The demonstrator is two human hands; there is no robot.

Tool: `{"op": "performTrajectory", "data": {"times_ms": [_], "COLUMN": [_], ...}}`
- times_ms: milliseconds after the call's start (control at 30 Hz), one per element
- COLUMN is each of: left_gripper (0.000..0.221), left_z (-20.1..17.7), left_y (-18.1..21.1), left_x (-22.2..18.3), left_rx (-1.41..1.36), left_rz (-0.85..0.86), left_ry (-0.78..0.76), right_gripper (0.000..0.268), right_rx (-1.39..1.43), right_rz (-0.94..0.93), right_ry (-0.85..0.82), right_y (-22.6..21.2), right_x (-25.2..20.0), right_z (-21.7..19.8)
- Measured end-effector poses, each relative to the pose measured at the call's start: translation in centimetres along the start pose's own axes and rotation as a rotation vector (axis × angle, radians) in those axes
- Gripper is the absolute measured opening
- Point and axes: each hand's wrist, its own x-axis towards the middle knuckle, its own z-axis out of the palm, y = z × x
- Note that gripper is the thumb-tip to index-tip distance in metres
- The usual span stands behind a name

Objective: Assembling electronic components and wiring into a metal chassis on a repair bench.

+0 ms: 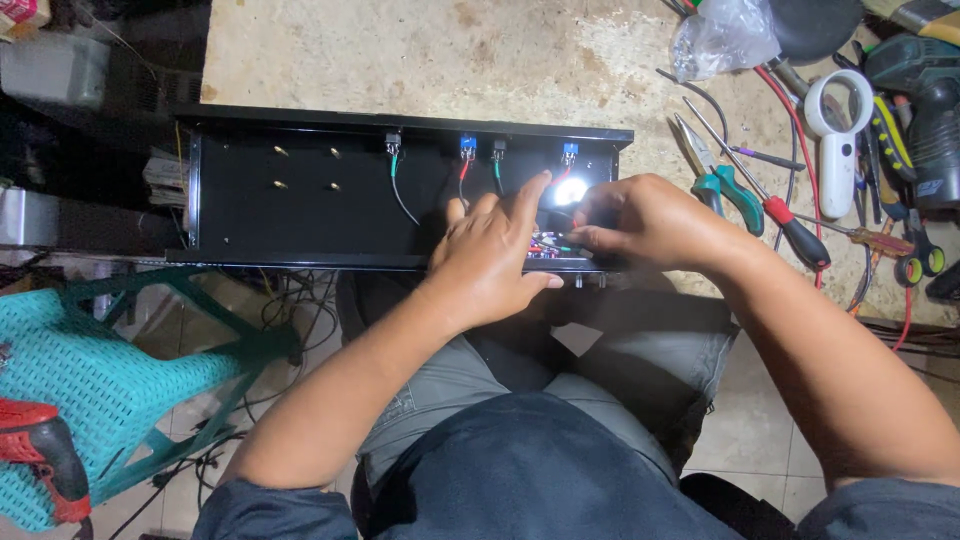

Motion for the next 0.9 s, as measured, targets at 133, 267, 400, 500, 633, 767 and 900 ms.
{"op": "performTrajectory", "data": {"times_ms": [133, 267, 400, 500, 633, 767, 900], "left_gripper": [0.104, 0.103, 0.104, 0.101, 0.104, 0.100, 0.098], "left_z": [-0.1, 0.1, 0.5, 0.2, 0.9, 0.6, 0.4], "left_y": [0.2, 0.1, -0.1, 0.1, -0.5, -0.3, -0.2], "left_x": [-0.1, 0.0, 0.1, 0.0, 0.3, 0.2, 0.2], "left_rx": [-0.014, -0.016, -0.014, -0.029, 0.031, 0.024, 0.011], "left_rz": [0.000, -0.012, -0.004, -0.008, 0.015, 0.005, 0.002], "left_ry": [0.009, 0.006, 0.029, 0.045, 0.032, 0.018, 0.013], "right_gripper": [0.018, 0.018, 0.018, 0.018, 0.019, 0.022, 0.025], "right_rx": [0.005, 0.037, 0.119, 0.131, 0.147, 0.154, 0.113], "right_rz": [0.024, 0.063, 0.112, 0.109, 0.121, 0.137, 0.135], "right_ry": [0.029, 0.051, 0.069, 0.086, 0.105, 0.114, 0.120], "right_y": [1.2, 2.3, 3.5, 3.8, 3.9, 2.9, 2.4], "right_x": [0.5, 1.4, 2.5, 2.5, 2.6, 2.4, 2.2], "right_z": [1.1, 1.8, 2.8, 3.1, 3.5, 3.0, 3.0]}}
